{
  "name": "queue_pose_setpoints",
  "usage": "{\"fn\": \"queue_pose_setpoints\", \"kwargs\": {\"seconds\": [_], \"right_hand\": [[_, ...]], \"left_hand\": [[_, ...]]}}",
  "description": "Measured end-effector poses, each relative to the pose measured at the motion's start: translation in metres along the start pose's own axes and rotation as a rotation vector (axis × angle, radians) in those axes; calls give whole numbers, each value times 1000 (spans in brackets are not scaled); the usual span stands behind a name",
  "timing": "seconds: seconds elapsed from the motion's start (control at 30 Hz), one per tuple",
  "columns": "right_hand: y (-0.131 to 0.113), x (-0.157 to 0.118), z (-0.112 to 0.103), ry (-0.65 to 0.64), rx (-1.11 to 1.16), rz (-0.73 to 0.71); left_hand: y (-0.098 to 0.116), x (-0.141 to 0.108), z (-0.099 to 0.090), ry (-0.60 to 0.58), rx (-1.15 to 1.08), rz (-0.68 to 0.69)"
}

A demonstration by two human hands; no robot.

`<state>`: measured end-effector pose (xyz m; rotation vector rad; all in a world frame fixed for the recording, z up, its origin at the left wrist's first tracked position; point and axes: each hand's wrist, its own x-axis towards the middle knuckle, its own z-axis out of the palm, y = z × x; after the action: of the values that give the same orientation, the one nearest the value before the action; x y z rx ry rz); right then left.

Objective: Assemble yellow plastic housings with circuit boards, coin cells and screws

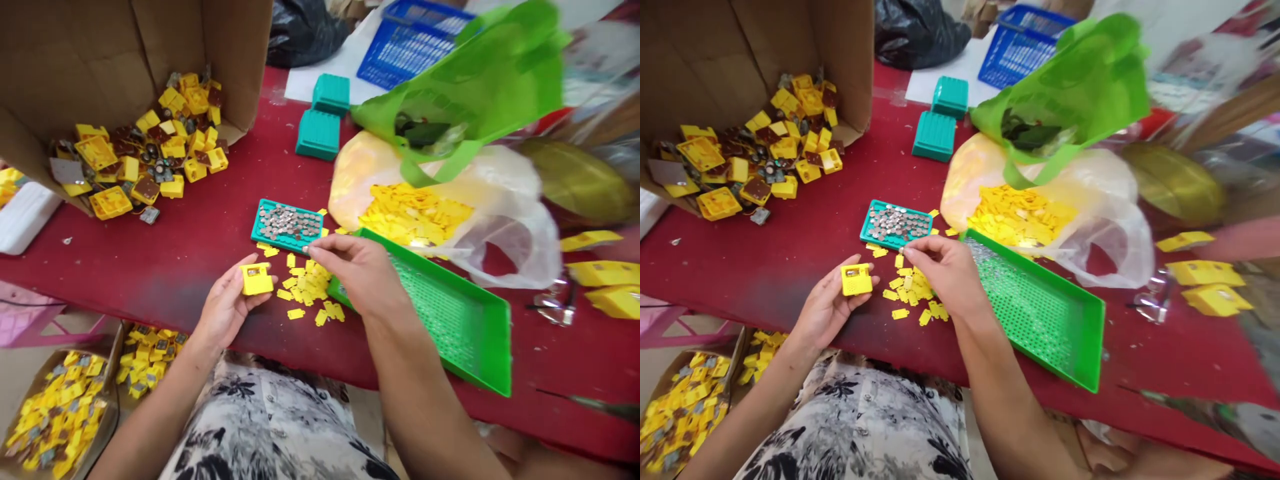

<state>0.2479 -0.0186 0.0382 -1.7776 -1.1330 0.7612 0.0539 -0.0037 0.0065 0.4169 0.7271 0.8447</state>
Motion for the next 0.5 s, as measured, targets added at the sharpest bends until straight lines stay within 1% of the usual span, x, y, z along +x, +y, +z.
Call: {"fn": "queue_pose_setpoints", "kwargs": {"seconds": [0.07,0.13,0.23,0.3,0.5], "right_hand": [[-11,-15,11,-118,167,35],[-18,-25,23,-191,262,46],[-21,-31,37,-208,243,13],[-20,-30,42,-206,233,18],[-17,-28,41,-247,232,86]], "left_hand": [[-2,-1,0,-7,-8,-7],[-4,-1,-1,-14,-11,-4],[-7,-2,-4,-28,-5,13],[-8,-3,-5,-45,8,21],[-10,-3,-5,-49,76,37]]}}
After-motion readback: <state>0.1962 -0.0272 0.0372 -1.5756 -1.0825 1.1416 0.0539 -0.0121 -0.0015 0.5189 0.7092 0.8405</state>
